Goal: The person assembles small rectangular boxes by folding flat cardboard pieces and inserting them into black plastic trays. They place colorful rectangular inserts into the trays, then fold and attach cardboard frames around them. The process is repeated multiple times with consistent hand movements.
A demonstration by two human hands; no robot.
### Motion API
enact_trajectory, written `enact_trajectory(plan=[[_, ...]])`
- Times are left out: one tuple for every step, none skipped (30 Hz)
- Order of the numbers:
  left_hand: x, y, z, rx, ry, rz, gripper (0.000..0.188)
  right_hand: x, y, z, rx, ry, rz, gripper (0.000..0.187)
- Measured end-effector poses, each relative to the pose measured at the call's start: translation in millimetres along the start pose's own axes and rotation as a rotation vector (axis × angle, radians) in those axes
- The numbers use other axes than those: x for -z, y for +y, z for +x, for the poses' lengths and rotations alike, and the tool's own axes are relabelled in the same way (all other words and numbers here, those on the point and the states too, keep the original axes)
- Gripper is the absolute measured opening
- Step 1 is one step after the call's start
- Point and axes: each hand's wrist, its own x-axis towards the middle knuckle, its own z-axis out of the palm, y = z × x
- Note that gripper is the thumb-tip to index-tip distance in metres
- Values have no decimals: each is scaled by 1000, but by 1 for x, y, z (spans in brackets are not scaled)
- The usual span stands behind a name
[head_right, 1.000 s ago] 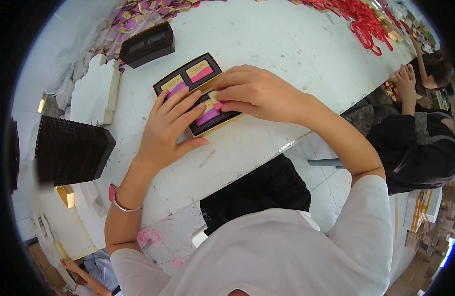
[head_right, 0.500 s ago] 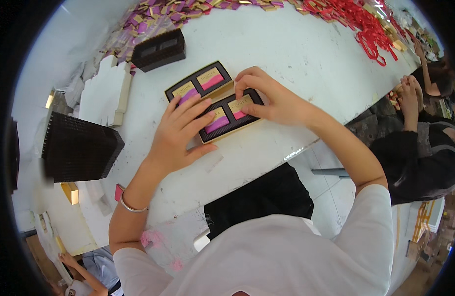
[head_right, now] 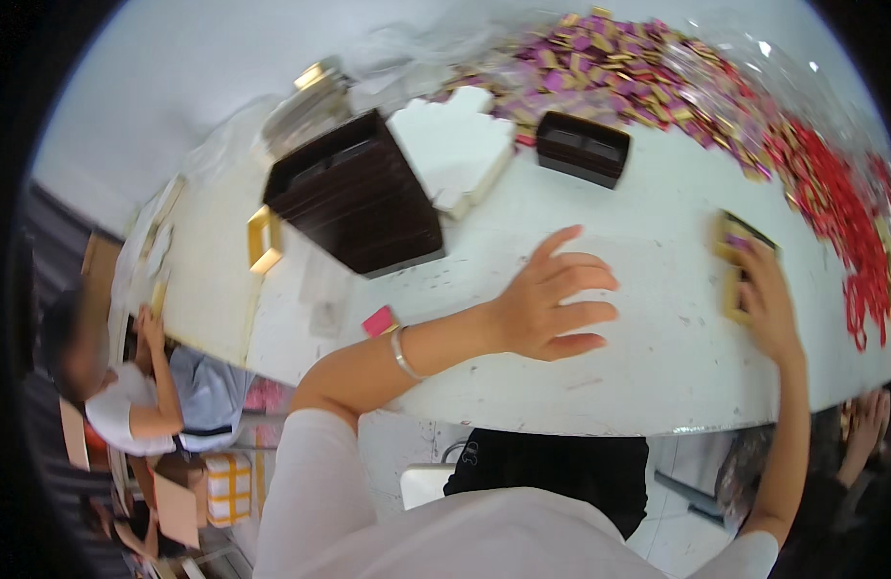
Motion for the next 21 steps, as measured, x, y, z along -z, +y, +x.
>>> enact_trajectory(plan=[[-1, 1, 5, -37, 30, 9, 21, 8, 35, -6, -71, 23, 40, 44], [1, 4, 9, -79, 58, 15, 20, 12, 71, -12, -156, 36, 49, 44], [9, 9, 17, -121, 90, 33, 20, 13, 85, -10, -154, 126, 92, 45], [19, 16, 29, -161, 121, 47, 20, 18, 84, -5, -152, 212, 131, 46], [29, 23, 39, -203, 152, 59, 20, 22, 84, 5, -174, 313, 145, 44], [44, 32, 45, -228, 203, 134, 20, 22, 59, 18, -201, 409, 171, 42], [63, 41, 50, -262, 254, 195, 20, 16, 42, 26, -97, 405, 96, 40], [83, 49, 50, -296, 297, 259, 20, 8, 26, 37, 8, 404, 31, 39], [109, 52, 43, -279, 256, 373, 23, 5, 9, 41, 95, 411, -55, 38], [142, 56, 35, -262, 209, 488, 25, -1, -23, 46, 140, 393, -21, 38], [166, 48, 19, -87, 290, 629, 28, -8, -57, 49, 182, 377, 11, 39], [188, 37, 3, 106, 349, 772, 31, -12, -78, 50, 210, 343, 92, 40], [212, 28, -12, 303, 370, 904, 34, -16, -92, 52, 253, 321, 135, 38], [235, 12, -37, 590, 439, 1000, 41, -20, -110, 55, 259, 280, 216, 38], [262, 6, -80, 800, 316, 1172, 50, -25, -127, 61, 327, 272, 272, 39], [280, -3, -117, 1007, 191, 1331, 59, -28, -146, 66, 359, 256, 344, 39], [277, -12, -130, 1241, 72, 1338, 65, -29, -158, 72, 395, 260, 381, 39], [274, -17, -139, 1474, -65, 1341, 70, -29, -171, 78, 444, 269, 393, 38], [275, -25, -153, 1518, -51, 1370, 68, -30, -184, 85, 495, 292, 399, 36], [277, -32, -162, 1568, -38, 1393, 65, -31, -196, 94, 545, 324, 407, 35], [278, -35, -161, 1652, -27, 1303, 60, -31, -205, 101, 589, 355, 410, 34]])
